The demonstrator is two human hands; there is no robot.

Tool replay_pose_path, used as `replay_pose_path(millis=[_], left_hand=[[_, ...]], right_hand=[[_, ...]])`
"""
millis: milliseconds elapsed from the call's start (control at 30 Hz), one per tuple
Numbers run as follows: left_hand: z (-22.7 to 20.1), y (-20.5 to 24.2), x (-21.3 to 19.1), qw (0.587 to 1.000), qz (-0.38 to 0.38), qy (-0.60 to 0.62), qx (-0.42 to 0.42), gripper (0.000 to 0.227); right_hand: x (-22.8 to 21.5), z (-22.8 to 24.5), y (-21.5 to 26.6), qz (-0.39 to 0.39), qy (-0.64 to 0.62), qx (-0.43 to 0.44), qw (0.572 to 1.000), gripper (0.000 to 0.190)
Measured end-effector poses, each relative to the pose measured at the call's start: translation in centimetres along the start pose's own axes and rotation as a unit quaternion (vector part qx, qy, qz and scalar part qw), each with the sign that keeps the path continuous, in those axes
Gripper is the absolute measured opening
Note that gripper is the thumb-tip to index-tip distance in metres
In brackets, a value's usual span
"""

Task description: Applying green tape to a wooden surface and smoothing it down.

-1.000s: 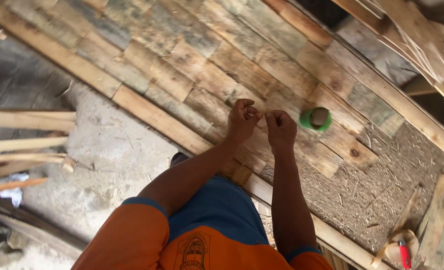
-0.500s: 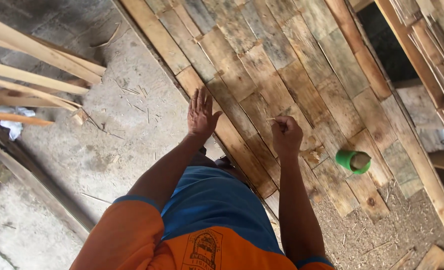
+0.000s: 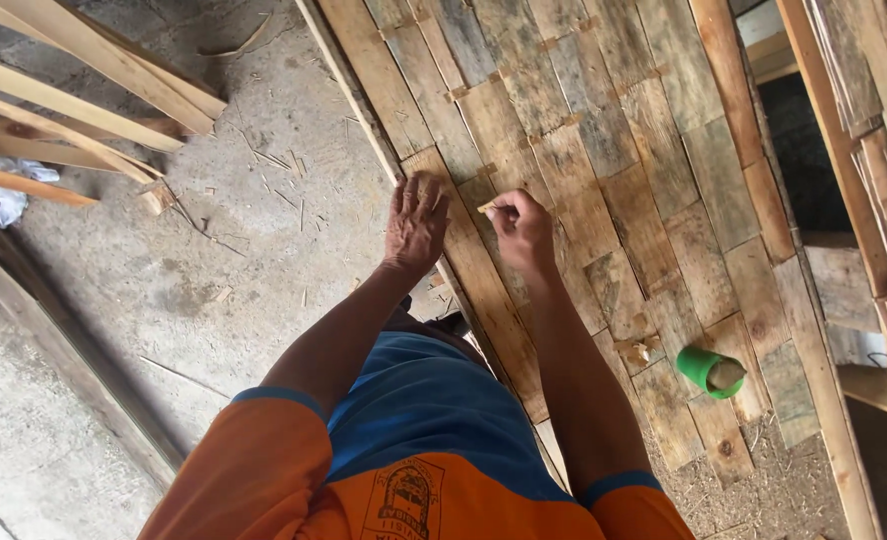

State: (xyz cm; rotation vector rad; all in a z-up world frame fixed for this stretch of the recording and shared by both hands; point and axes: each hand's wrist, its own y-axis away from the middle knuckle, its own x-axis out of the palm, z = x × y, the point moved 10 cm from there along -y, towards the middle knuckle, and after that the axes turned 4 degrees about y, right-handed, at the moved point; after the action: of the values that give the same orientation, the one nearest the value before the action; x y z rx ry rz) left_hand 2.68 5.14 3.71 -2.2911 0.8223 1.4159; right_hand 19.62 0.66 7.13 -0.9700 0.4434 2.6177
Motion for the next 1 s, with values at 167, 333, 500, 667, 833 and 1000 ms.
replay_pose_path(millis=[167,333,500,667,833,1000], left_hand=[[0.6,0.9,1.5,0.999,-0.018,-0.017,0.044,0.052],[-0.3,1.5,0.0,0.99,-0.076,-0.083,0.089,0.057],[0.1,1.4,0.1,0.995,-0.047,-0.009,0.083,0.062],[0.5,1.4,-0.1,0.996,-0.035,0.035,0.073,0.065],[0.8,1.2,0.2,0.996,-0.017,0.058,0.061,0.066],[0.9,1.0,0.3,0.997,0.003,0.055,0.057,0.065]], right_hand=[[3.3,4.2,-4.3,0.025,-0.014,-0.054,0.998,0.006],[6.3,6.4,-7.5,0.063,0.005,-0.087,0.994,0.007],[8.7,5.2,-10.1,0.05,0.075,-0.115,0.989,0.008],[9.7,3.9,-10.7,0.043,0.062,-0.061,0.995,0.006],[10.2,2.7,-10.9,0.056,0.047,0.006,0.997,0.005],[10.3,2.1,-10.7,0.074,0.03,0.04,0.996,0.006]])
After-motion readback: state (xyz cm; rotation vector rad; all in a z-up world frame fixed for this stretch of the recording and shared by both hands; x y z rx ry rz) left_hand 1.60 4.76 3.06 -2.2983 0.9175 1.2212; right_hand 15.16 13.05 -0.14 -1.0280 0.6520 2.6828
